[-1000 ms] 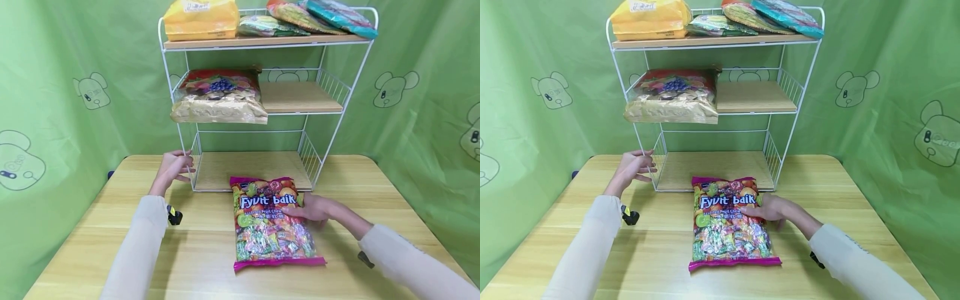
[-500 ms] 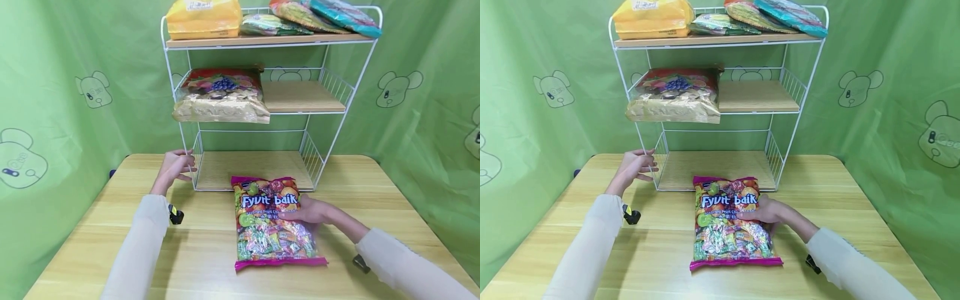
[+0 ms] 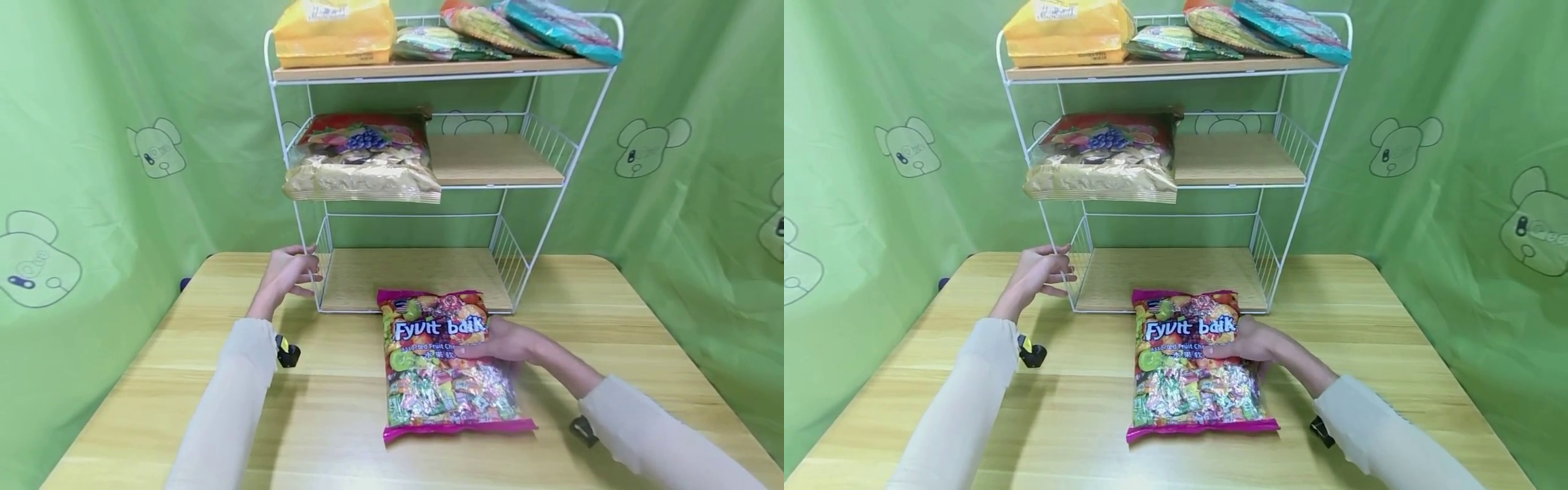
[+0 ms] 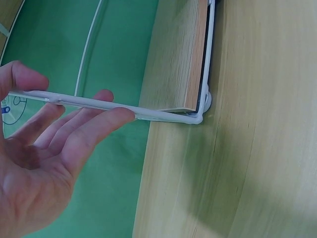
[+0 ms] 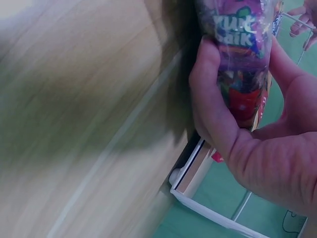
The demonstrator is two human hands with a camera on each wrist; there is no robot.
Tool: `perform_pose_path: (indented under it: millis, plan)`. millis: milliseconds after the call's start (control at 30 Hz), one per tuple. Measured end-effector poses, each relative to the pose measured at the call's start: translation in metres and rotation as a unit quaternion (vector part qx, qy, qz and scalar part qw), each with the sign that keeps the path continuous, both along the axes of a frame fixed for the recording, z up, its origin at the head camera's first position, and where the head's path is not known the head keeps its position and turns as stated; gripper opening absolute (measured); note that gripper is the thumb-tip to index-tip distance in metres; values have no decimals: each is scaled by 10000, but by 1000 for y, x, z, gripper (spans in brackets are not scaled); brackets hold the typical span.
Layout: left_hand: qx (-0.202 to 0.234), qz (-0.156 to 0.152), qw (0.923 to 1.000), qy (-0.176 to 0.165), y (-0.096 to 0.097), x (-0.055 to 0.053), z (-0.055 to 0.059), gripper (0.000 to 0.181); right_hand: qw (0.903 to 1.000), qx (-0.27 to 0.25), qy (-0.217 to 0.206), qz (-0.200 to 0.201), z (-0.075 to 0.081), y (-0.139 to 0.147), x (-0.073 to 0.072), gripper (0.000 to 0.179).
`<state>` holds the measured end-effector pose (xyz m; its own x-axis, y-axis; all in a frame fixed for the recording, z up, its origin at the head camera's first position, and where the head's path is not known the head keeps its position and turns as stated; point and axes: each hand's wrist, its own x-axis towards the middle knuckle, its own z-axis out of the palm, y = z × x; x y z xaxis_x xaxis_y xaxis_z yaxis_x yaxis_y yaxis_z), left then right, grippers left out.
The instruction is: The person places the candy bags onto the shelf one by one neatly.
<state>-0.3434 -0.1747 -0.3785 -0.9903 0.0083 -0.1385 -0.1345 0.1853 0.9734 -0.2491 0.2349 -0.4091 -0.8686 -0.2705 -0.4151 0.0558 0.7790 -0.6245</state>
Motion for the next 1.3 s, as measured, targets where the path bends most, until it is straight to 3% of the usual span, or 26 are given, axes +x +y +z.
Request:
perform_pose_path:
  millis: [133, 333, 633, 1000, 1167, 1300]
  plan:
    - [22, -10, 10000, -15, 0, 1, 0, 56, 9997, -187, -142, 0, -1, 1, 0, 50]
    - [47, -8, 10000, 17, -2, 1, -3, 53, 9956, -873, -310, -142, 0, 4, 3, 61]
    - [85, 2, 10000, -3, -5, -1, -7, 52, 9907, -1262, -405, -314, -3, 5, -2, 46]
    - [104, 0, 9999, 45, -3, -1, -2, 54, 9765, -2089, -526, -62, 10, -7, 1, 67]
    - [116, 24, 9999, 44, -2, -1, -2, 53, 9771, -2042, -571, -182, 14, -11, 4, 76]
    - [107, 12, 9999, 47, -1, -1, -4, 52, 9792, -1983, -434, -42, 13, -13, 5, 78]
